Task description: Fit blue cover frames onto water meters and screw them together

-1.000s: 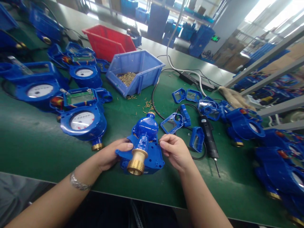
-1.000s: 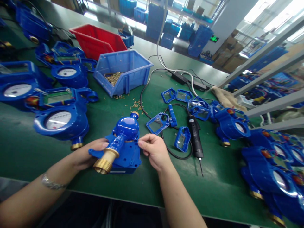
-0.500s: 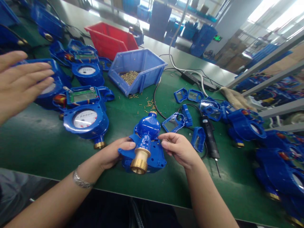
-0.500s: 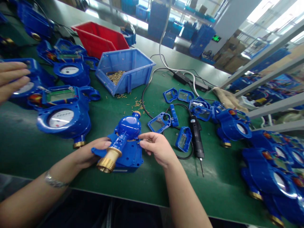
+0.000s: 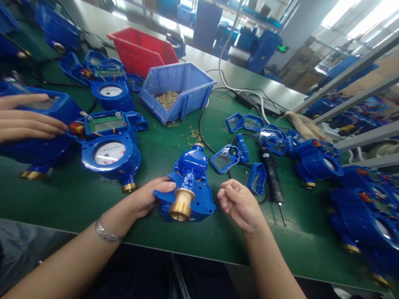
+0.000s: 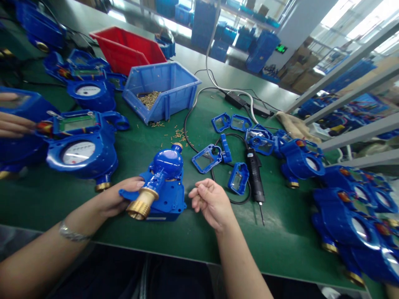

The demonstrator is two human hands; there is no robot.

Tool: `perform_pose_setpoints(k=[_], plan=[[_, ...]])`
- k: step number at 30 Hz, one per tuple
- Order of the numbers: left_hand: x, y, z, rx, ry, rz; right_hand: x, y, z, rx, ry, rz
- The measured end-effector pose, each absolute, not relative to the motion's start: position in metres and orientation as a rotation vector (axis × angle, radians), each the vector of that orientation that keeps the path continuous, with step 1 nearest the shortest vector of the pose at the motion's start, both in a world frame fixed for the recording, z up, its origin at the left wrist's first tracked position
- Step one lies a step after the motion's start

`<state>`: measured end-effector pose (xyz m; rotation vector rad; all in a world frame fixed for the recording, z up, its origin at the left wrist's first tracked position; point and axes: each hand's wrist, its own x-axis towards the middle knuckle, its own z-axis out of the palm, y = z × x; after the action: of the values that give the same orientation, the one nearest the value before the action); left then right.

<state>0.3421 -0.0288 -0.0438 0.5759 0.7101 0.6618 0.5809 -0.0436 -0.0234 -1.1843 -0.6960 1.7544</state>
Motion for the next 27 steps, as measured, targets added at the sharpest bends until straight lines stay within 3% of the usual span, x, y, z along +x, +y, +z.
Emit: perform_pose_setpoints(k=[15, 22, 27], plan=[[0.341, -0.030, -0.048, 0.577, 0.785, 0.668, 0.567, -0.057, 0.002, -1.482, -1.220, 1.686], [0.341, -0.030, -0.049, 0.560, 0.789, 0.667, 0.575, -0.053, -0.018, -1.207, -0.375, 1.661], [0.341, -0.030, -0.048, 0.548, 0.795, 0.668, 0.578, -0.056, -0.039, -1.183, -0.249, 1.683]])
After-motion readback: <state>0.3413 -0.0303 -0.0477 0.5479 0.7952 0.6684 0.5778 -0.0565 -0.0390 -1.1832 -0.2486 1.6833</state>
